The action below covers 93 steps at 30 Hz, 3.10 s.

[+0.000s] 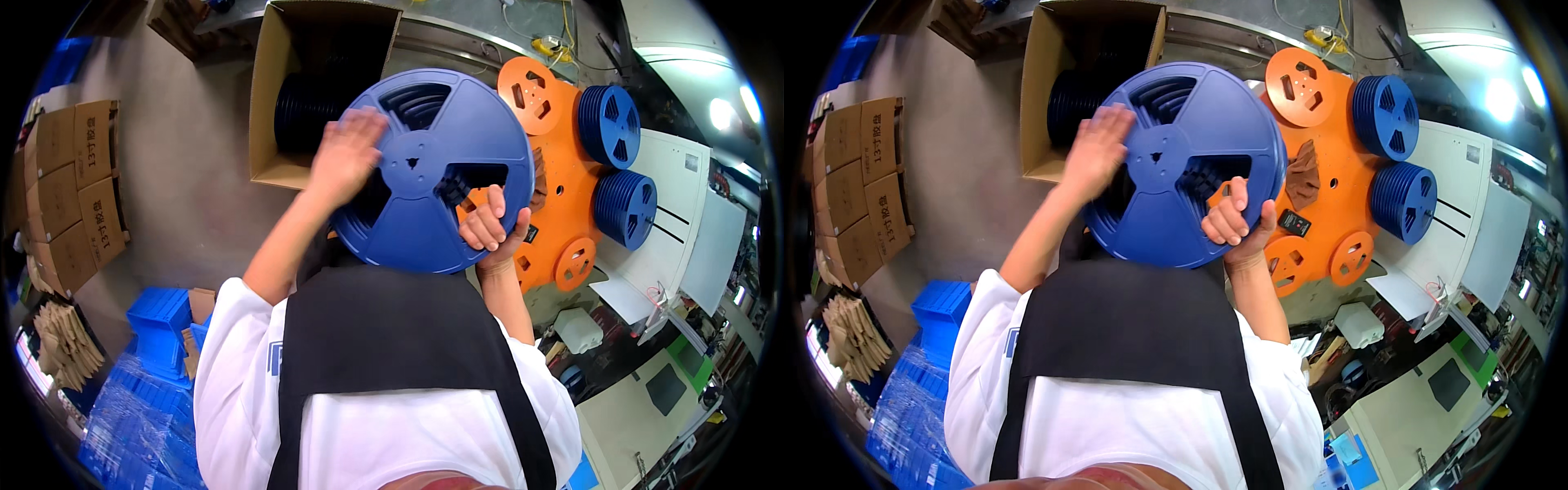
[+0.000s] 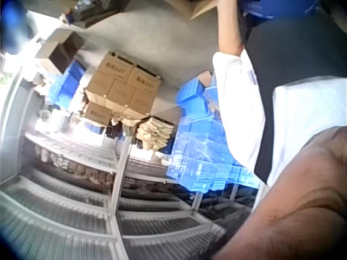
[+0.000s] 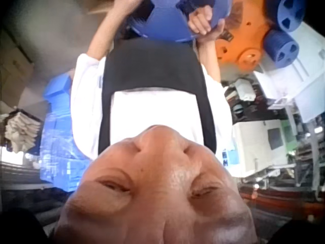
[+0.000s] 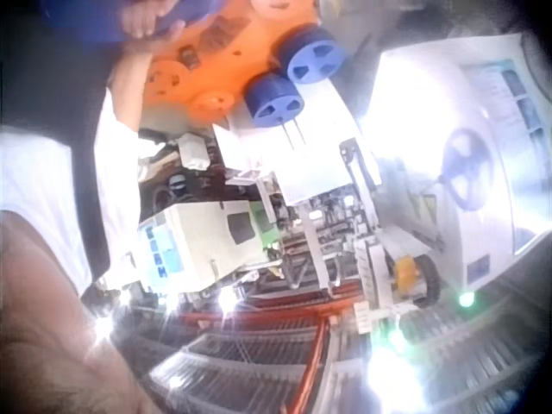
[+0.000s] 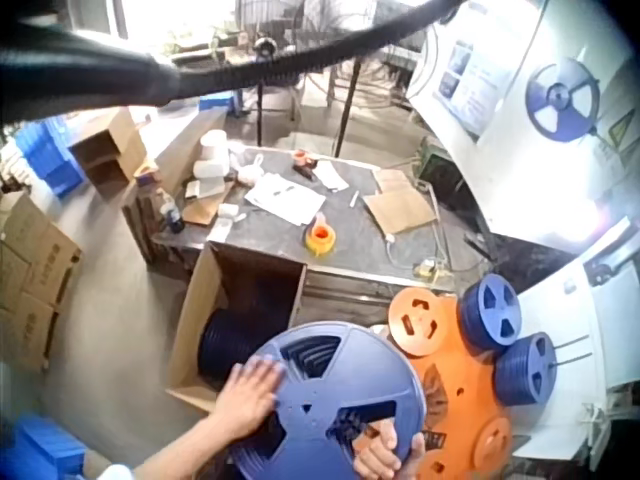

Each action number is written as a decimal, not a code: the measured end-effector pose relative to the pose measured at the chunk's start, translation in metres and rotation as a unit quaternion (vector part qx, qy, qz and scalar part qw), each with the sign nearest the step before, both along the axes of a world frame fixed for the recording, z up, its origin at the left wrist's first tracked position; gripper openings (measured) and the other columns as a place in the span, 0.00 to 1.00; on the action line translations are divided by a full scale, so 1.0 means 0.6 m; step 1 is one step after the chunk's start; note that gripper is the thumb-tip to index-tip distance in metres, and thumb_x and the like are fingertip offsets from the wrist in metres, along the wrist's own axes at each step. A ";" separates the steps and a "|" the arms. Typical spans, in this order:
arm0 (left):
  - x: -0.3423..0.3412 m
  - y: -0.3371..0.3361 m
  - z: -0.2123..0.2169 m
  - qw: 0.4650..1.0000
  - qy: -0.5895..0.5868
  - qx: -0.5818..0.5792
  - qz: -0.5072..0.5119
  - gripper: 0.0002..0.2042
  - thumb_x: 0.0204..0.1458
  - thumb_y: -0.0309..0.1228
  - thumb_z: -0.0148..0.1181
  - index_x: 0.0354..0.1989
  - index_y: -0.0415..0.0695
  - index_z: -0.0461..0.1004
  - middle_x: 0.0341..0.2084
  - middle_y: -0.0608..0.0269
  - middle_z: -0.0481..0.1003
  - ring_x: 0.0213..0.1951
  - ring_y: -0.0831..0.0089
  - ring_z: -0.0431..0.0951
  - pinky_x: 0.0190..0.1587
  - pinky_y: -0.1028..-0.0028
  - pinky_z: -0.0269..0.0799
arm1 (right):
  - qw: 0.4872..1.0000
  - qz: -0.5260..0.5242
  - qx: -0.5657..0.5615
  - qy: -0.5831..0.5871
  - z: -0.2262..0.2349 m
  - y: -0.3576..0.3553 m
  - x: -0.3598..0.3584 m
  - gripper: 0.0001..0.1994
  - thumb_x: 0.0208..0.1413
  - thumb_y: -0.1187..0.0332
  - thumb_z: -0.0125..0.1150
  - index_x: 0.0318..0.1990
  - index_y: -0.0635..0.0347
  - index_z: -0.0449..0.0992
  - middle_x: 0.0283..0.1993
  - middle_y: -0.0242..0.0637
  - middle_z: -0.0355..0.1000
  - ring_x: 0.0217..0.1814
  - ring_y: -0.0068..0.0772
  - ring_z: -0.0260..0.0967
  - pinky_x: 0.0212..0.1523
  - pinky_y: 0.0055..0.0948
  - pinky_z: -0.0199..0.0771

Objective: The person cleans plastic reels with a cloth and places them into a cardboard box.

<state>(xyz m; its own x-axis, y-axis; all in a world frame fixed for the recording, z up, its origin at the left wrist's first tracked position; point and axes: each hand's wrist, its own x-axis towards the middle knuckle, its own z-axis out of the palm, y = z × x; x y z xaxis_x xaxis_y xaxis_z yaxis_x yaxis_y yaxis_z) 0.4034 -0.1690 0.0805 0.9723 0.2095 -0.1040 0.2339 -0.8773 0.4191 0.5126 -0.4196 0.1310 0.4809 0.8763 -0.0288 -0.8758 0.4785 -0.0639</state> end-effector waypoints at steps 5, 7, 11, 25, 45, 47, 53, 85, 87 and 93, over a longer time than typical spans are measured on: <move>-0.099 0.115 -0.021 0.998 -0.051 -0.043 0.014 0.30 0.56 0.47 0.46 0.66 0.51 0.52 0.66 0.56 0.50 0.68 0.59 0.44 0.67 0.56 0.40 | 0.996 -0.077 -0.024 0.047 0.002 0.013 0.001 0.18 0.56 0.52 0.56 0.33 0.55 0.60 0.16 0.22 0.55 0.16 0.16 0.54 0.23 0.21 0.56; -0.109 0.126 0.021 0.982 -0.088 -0.093 -0.137 0.32 0.53 0.50 0.48 0.65 0.50 0.55 0.65 0.57 0.53 0.68 0.58 0.46 0.67 0.58 0.40 | 0.991 -0.114 -0.040 0.052 0.006 0.040 0.006 0.17 0.55 0.53 0.57 0.33 0.55 0.60 0.16 0.22 0.55 0.16 0.16 0.54 0.23 0.20 0.56; -0.087 0.106 0.056 0.966 -0.071 -0.070 -0.238 0.32 0.39 0.32 0.65 0.58 0.50 0.65 0.59 0.59 0.63 0.64 0.63 0.56 0.65 0.58 0.53 | 0.992 -0.113 -0.048 0.011 0.024 0.080 0.014 0.18 0.55 0.52 0.57 0.33 0.55 0.60 0.15 0.22 0.56 0.16 0.16 0.55 0.24 0.20 0.57; -0.125 0.198 0.001 0.616 -0.047 -0.766 0.176 0.14 0.56 0.21 0.50 0.51 0.39 0.67 0.42 0.56 0.75 0.48 0.59 0.76 0.45 0.65 0.77 | 0.877 -0.117 -0.456 -0.095 0.073 0.112 0.025 0.24 0.58 0.58 0.52 0.55 0.69 0.64 0.32 0.39 0.69 0.33 0.33 0.68 0.40 0.35 0.70; -0.161 0.244 -0.064 0.522 -0.048 -0.803 0.284 0.16 0.56 0.28 0.52 0.53 0.40 0.64 0.42 0.57 0.75 0.48 0.60 0.76 0.41 0.65 0.79 | 0.826 -0.209 -0.524 -0.007 0.044 0.061 -0.046 0.15 0.59 0.60 0.49 0.44 0.63 0.69 0.27 0.35 0.68 0.28 0.29 0.65 0.34 0.32 0.68; -0.150 0.257 -0.068 0.573 -0.038 -0.744 0.341 0.15 0.57 0.25 0.49 0.53 0.41 0.64 0.41 0.58 0.75 0.46 0.64 0.76 0.41 0.67 0.78 | 0.825 -0.211 -0.524 -0.001 0.039 0.060 -0.051 0.15 0.59 0.60 0.48 0.44 0.63 0.69 0.27 0.35 0.68 0.29 0.29 0.65 0.34 0.32 0.68; -0.067 0.298 -0.229 0.837 0.015 -0.422 0.349 0.15 0.55 0.22 0.47 0.51 0.43 0.68 0.37 0.65 0.75 0.37 0.75 0.77 0.30 0.75 0.74 | 0.817 -0.217 -0.534 0.016 0.027 0.055 -0.074 0.15 0.59 0.60 0.47 0.44 0.63 0.69 0.27 0.35 0.68 0.29 0.29 0.65 0.35 0.33 0.68; -0.026 0.274 -0.415 0.905 0.159 -0.278 0.281 0.45 0.50 0.37 0.61 0.68 0.44 0.33 0.66 0.37 0.39 0.66 0.37 0.42 0.66 0.57 0.44 | 0.808 -0.247 -0.534 -0.018 0.038 0.052 -0.151 0.15 0.60 0.61 0.46 0.46 0.63 0.67 0.25 0.31 0.61 0.26 0.24 0.58 0.34 0.28 0.64; -0.062 0.265 -0.395 0.910 0.166 -0.291 0.245 0.44 0.50 0.37 0.61 0.68 0.44 0.35 0.66 0.38 0.41 0.66 0.42 0.42 0.66 0.59 0.45 | 0.839 -0.267 -0.474 -0.029 0.043 0.049 -0.143 0.15 0.60 0.60 0.48 0.45 0.63 0.67 0.23 0.30 0.59 0.24 0.22 0.56 0.31 0.26 0.62; -0.156 0.248 -0.334 0.923 0.188 -0.259 0.213 0.34 0.52 0.33 0.58 0.66 0.45 0.50 0.64 0.47 0.53 0.65 0.56 0.54 0.64 0.66 0.53 | 0.883 -0.326 -0.329 -0.077 0.081 0.043 -0.081 0.17 0.59 0.56 0.51 0.43 0.62 0.65 0.20 0.25 0.55 0.21 0.18 0.52 0.26 0.21 0.56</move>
